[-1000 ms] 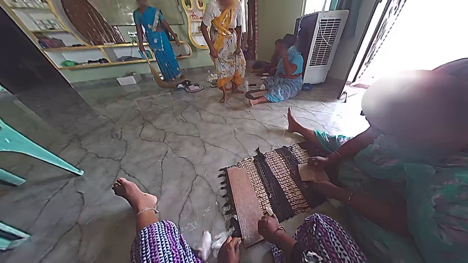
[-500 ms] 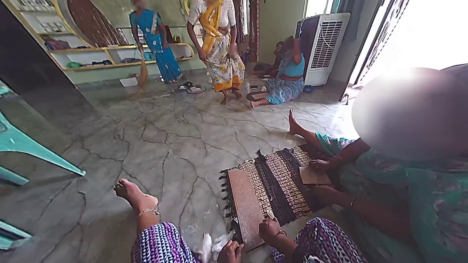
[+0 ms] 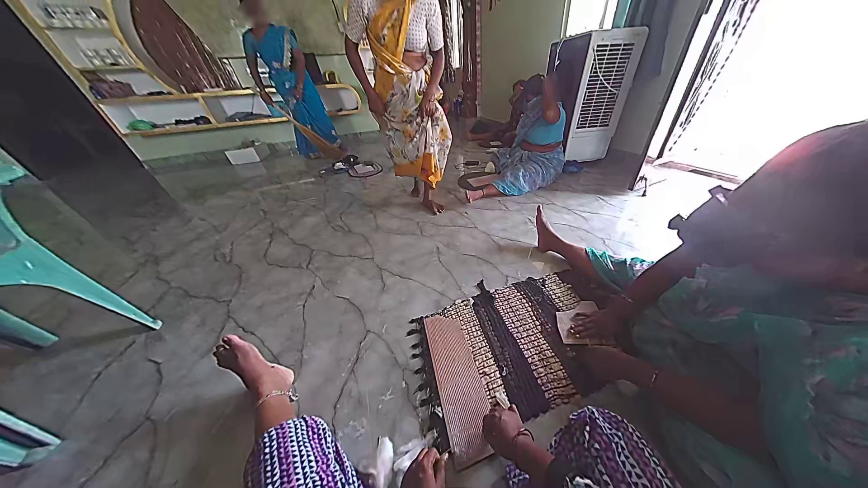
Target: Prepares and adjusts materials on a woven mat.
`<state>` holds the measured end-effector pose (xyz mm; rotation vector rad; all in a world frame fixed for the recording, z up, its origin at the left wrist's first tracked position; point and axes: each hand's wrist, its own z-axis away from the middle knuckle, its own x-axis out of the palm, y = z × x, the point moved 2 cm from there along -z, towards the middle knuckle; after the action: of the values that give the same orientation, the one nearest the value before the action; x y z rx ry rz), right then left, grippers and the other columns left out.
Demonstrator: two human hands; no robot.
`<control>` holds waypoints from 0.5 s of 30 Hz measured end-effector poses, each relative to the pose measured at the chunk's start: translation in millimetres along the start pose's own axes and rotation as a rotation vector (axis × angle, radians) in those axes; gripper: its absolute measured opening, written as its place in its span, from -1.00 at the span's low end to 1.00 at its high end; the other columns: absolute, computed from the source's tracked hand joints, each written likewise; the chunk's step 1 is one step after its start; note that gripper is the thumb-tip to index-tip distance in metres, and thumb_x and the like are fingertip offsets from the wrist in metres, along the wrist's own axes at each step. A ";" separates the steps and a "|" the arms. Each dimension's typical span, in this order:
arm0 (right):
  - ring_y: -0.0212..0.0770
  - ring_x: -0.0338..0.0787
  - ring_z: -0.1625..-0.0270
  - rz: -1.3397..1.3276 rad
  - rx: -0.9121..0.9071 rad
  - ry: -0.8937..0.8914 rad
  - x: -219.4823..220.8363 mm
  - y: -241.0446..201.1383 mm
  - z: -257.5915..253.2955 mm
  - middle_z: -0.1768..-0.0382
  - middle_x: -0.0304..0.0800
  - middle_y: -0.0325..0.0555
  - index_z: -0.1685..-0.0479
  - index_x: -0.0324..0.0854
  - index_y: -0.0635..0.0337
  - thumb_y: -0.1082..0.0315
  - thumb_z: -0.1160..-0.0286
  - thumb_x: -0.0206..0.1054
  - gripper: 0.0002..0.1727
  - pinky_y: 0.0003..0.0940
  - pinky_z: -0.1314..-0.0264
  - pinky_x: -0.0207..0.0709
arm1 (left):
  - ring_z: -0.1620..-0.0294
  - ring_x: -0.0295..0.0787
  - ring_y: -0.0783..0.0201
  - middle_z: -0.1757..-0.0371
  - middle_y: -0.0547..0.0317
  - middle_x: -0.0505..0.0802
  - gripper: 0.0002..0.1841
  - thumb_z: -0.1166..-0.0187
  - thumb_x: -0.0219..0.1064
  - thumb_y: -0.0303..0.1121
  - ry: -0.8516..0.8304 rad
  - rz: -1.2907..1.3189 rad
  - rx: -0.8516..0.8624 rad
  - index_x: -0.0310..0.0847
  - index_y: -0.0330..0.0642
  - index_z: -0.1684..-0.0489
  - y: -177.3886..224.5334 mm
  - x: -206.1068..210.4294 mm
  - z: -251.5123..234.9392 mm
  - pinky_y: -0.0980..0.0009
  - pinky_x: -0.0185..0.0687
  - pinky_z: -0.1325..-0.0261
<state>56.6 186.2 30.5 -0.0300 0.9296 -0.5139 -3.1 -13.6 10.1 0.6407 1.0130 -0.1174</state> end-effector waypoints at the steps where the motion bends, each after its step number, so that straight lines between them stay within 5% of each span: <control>1: 0.25 0.61 -0.52 -0.001 0.009 0.001 0.6 0.1 0.6 -0.38 0.72 0.22 -0.21 0.72 0.30 0.29 -0.73 0.13 -0.65 0.41 -0.54 0.27 | -0.35 0.79 -0.16 -0.21 -0.25 0.86 -0.56 -0.82 0.12 -0.15 0.004 0.004 -0.001 0.77 -0.41 -0.11 -0.8 1.4 0.3 -0.11 0.59 -0.45; 15: 0.24 0.60 -0.54 -0.007 0.020 -0.008 3.7 3.4 -2.0 -0.39 0.71 0.21 -0.24 0.72 0.28 0.29 -0.74 0.09 -0.63 0.41 -0.56 0.26 | -0.40 0.76 -0.16 -0.26 -0.26 0.85 -0.58 -0.83 0.09 -0.20 0.002 0.011 -0.016 0.76 -0.40 -0.17 6.6 -3.6 6.8 -0.12 0.54 -0.50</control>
<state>58.2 187.9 25.6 -0.0173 0.9168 -0.5293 2.6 -12.8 18.4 0.6317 1.0113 -0.0990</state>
